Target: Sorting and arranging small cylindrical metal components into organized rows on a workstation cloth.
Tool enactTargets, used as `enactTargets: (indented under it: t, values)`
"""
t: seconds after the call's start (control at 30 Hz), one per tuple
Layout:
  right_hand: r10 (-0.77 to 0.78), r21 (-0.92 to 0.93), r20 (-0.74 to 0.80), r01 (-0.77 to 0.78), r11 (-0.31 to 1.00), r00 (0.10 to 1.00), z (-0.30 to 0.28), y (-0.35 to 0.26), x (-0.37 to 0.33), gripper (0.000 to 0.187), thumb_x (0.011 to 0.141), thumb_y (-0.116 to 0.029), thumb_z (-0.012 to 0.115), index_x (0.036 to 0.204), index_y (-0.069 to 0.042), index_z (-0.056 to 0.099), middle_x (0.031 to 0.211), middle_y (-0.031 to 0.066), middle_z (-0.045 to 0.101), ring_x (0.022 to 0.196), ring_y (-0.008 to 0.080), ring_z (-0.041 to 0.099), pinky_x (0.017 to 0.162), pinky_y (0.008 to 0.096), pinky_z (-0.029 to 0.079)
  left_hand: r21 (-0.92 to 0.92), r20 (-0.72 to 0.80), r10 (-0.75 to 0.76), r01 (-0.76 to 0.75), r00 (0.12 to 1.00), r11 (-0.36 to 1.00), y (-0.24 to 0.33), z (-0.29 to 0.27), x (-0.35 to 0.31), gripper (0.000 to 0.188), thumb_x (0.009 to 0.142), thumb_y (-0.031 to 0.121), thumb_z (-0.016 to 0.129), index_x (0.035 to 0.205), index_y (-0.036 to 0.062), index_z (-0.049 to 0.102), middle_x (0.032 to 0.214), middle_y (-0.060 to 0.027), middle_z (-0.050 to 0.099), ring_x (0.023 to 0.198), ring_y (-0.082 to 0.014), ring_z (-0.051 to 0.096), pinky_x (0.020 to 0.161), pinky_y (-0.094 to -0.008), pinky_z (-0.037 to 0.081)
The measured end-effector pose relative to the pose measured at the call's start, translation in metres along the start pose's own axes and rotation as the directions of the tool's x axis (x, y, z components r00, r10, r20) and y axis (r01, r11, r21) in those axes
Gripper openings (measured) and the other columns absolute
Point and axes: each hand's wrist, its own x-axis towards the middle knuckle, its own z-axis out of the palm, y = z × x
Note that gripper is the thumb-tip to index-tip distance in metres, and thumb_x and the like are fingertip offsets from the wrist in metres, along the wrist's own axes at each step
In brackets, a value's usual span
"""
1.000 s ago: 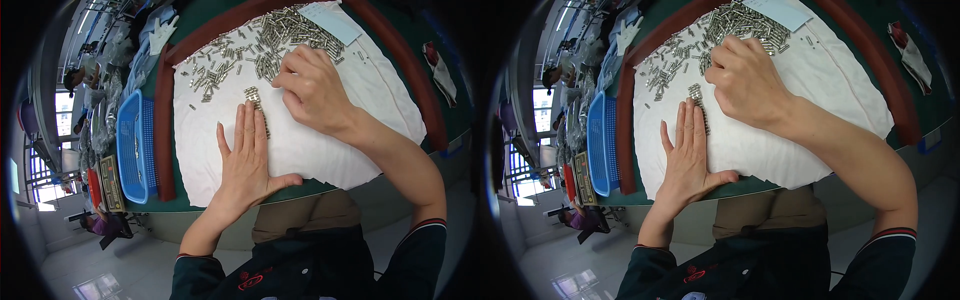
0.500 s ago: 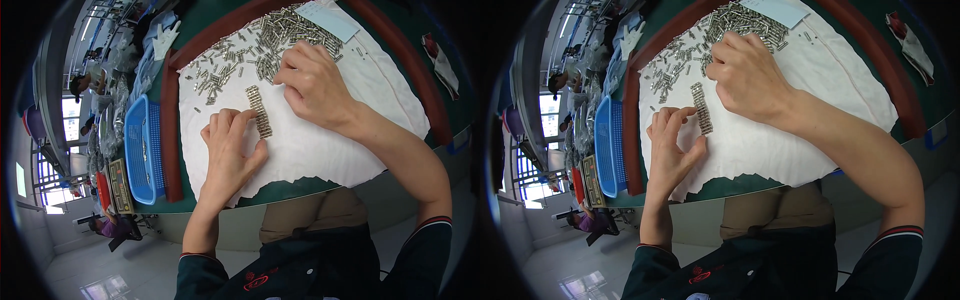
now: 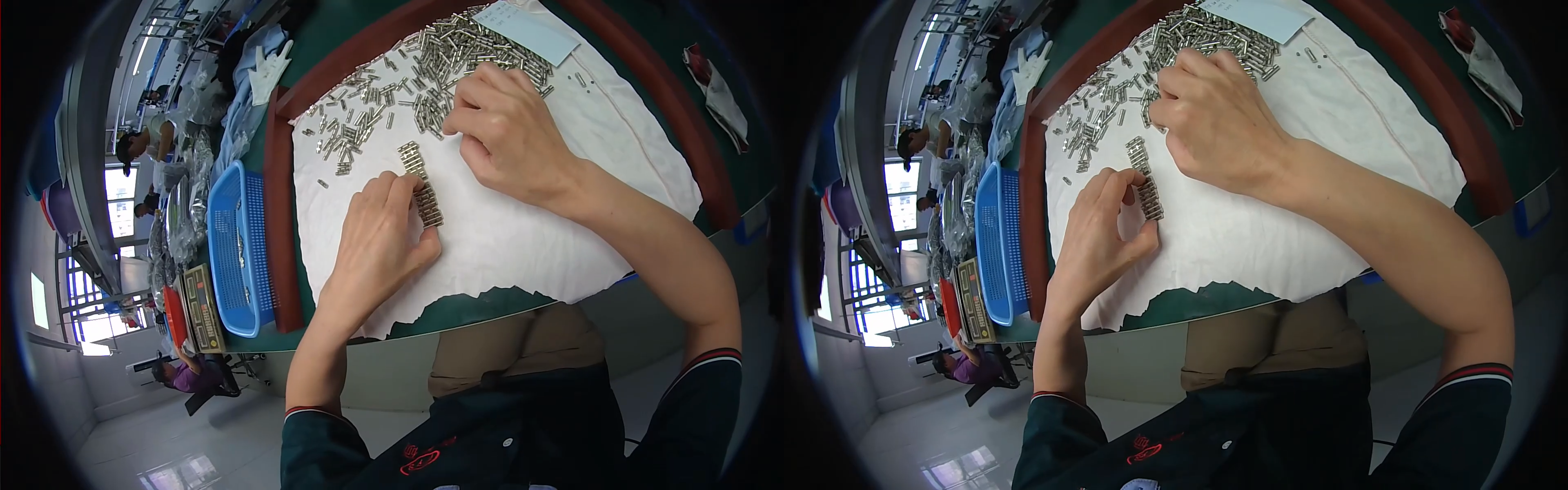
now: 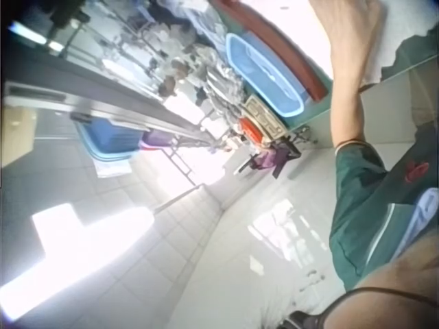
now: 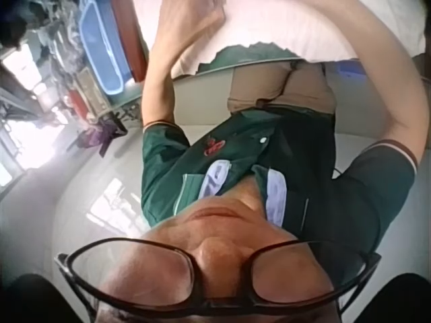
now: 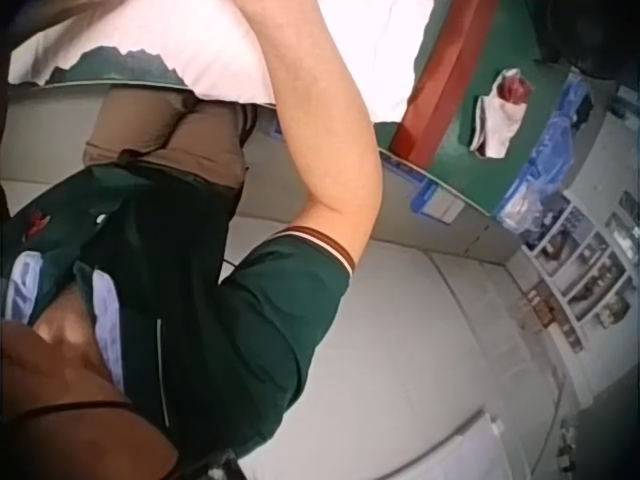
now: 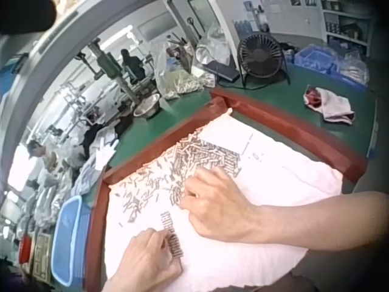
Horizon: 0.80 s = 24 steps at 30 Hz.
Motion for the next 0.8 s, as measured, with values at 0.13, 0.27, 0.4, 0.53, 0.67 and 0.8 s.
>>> enactTargets:
  t: [0.13, 0.27, 0.4, 0.53, 0.67, 0.8]
  values:
    - [0.012, 0.006, 0.013, -0.012, 1.0, 1.0, 0.0, 0.0, -0.001, 0.008, 0.066, -0.003, 0.063, 0.071, -0.006, 0.068, 0.082, 0.0051, 0.059, 0.091, 0.0229, 0.054, 0.079, 0.0388, 0.04, 0.057, -0.001, 0.097, -0.097, 0.995, 0.994, 0.003, 0.0, 0.004, 0.039, 0.071, 0.011, 0.066, 0.104, -0.0055, 0.052, 0.085, -0.017, 0.053, 0.076, -0.0316, 0.057, 0.068, -0.0411, 0.048]
    - [0.011, 0.019, 0.014, -0.011, 1.0, 1.0, 0.0, 0.001, -0.001, 0.009, 0.066, -0.003, 0.063, 0.071, -0.006, 0.069, 0.082, 0.0051, 0.059, 0.091, 0.0225, 0.054, 0.078, 0.0387, 0.04, 0.231, 0.112, 0.106, -0.129, 0.988, 0.964, 0.008, 0.002, 0.005, 0.037, 0.078, 0.007, 0.061, 0.109, -0.0074, 0.047, 0.087, -0.0186, 0.054, 0.081, -0.0339, 0.06, 0.074, -0.0412, 0.049]
    - [0.002, 0.013, 0.01, -0.002, 1.0, 1.0, -0.001, 0.001, -0.001, 0.009, 0.066, -0.002, 0.063, 0.072, -0.006, 0.069, 0.082, 0.0051, 0.059, 0.091, 0.0225, 0.054, 0.079, 0.0386, 0.041, 0.381, 0.068, 0.208, -0.218, 0.976, 0.898, 0.008, 0.011, 0.002, 0.017, 0.08, 0.009, 0.058, 0.088, 0.0019, 0.045, 0.077, -0.0115, 0.051, 0.067, -0.0243, 0.058, 0.06, -0.035, 0.049]
    - [0.017, 0.026, 0.034, -0.018, 1.0, 0.999, -0.001, 0.0, -0.002, 0.009, 0.066, -0.002, 0.063, 0.073, -0.006, 0.069, 0.083, 0.0054, 0.059, 0.092, 0.0227, 0.054, 0.08, 0.0382, 0.041, 0.427, 0.066, 0.217, -0.224, 0.974, 0.876, 0.004, 0.019, 0.002, 0.012, 0.081, 0.006, 0.055, 0.087, 0.0033, 0.045, 0.074, -0.0095, 0.05, 0.063, -0.0214, 0.057, 0.056, -0.0327, 0.048]
    - [0.014, 0.06, 0.048, -0.017, 0.998, 0.999, -0.001, -0.002, 0.0, 0.009, 0.067, -0.002, 0.063, 0.073, -0.006, 0.068, 0.083, 0.0058, 0.059, 0.092, 0.0232, 0.054, 0.081, 0.0381, 0.042, 0.538, 0.069, 0.227, -0.228, 0.971, 0.812, 0.004, 0.018, 0.004, 0.011, 0.081, 0.005, 0.054, 0.086, 0.0056, 0.045, 0.072, -0.0075, 0.051, 0.06, -0.0185, 0.057, 0.052, -0.0309, 0.046]
    - [-0.001, 0.07, 0.043, -0.002, 0.998, 0.999, -0.001, 0.001, -0.001, 0.014, 0.066, 0.002, 0.059, 0.077, -0.005, 0.065, 0.082, 0.0052, 0.056, 0.088, 0.0238, 0.053, 0.078, 0.0364, 0.04, 0.612, 0.07, 0.247, -0.237, 0.966, 0.755, 0.002, 0.018, 0.006, 0.011, 0.08, 0.006, 0.054, 0.085, 0.0069, 0.045, 0.069, -0.0057, 0.051, 0.058, -0.0171, 0.057, 0.05, -0.0294, 0.045]
